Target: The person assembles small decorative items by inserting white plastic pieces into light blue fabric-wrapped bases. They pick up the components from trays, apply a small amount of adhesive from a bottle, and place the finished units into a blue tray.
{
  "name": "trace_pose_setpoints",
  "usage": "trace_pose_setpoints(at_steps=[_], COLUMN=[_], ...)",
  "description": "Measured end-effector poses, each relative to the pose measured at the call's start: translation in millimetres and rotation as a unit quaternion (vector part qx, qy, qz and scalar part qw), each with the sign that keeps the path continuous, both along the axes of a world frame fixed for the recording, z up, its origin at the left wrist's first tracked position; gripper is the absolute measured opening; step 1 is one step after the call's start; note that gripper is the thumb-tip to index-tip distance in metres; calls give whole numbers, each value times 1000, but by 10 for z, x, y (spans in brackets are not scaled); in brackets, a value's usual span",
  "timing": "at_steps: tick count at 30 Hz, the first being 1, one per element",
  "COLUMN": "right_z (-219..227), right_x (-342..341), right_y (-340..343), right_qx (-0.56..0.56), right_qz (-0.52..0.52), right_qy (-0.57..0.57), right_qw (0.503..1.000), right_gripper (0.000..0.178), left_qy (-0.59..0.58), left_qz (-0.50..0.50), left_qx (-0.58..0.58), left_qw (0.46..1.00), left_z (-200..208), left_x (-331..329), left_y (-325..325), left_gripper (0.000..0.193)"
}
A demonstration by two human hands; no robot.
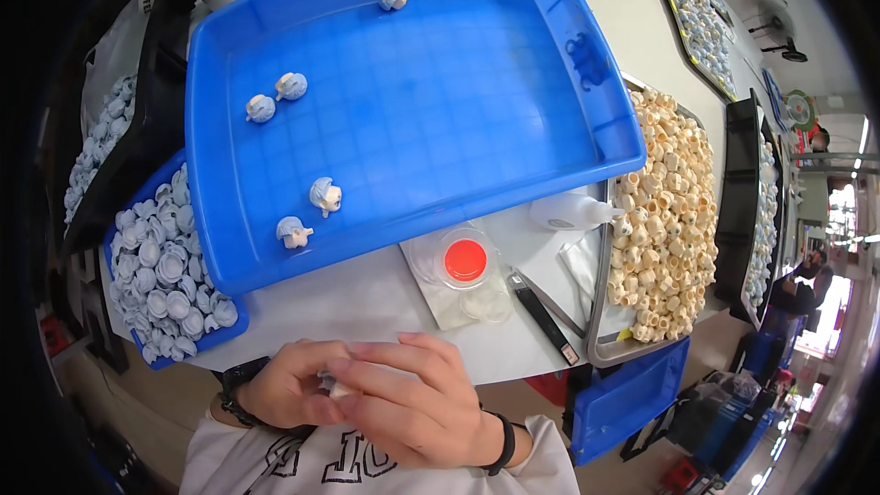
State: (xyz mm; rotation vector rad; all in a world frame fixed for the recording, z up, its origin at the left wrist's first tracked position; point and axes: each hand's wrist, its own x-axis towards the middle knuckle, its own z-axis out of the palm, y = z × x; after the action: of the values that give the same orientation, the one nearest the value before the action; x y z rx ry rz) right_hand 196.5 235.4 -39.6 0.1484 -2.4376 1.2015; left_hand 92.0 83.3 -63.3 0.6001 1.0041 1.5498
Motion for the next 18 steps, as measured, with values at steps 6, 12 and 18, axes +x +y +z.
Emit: trace_pose_setpoints(at_steps=[6,12,18], right_z=[58,117,254], right_x=[2,70,179], right_y=[16,338,625], right_qx=[85,27,120], right_qz=[-36,-118,-235], right_qy=[28,60,-93], right_qw=[995,991,960], right_gripper=[40,36,33], left_qy=[-16,-55,-88], left_qz=[-28,4,6], left_qx=[-44,-58,-34], left_qw=[998,997,996], left_z=[36,83,94], left_x=[-9,-39,-23], left_y=[6,15,33], left_gripper=[41,51,41])
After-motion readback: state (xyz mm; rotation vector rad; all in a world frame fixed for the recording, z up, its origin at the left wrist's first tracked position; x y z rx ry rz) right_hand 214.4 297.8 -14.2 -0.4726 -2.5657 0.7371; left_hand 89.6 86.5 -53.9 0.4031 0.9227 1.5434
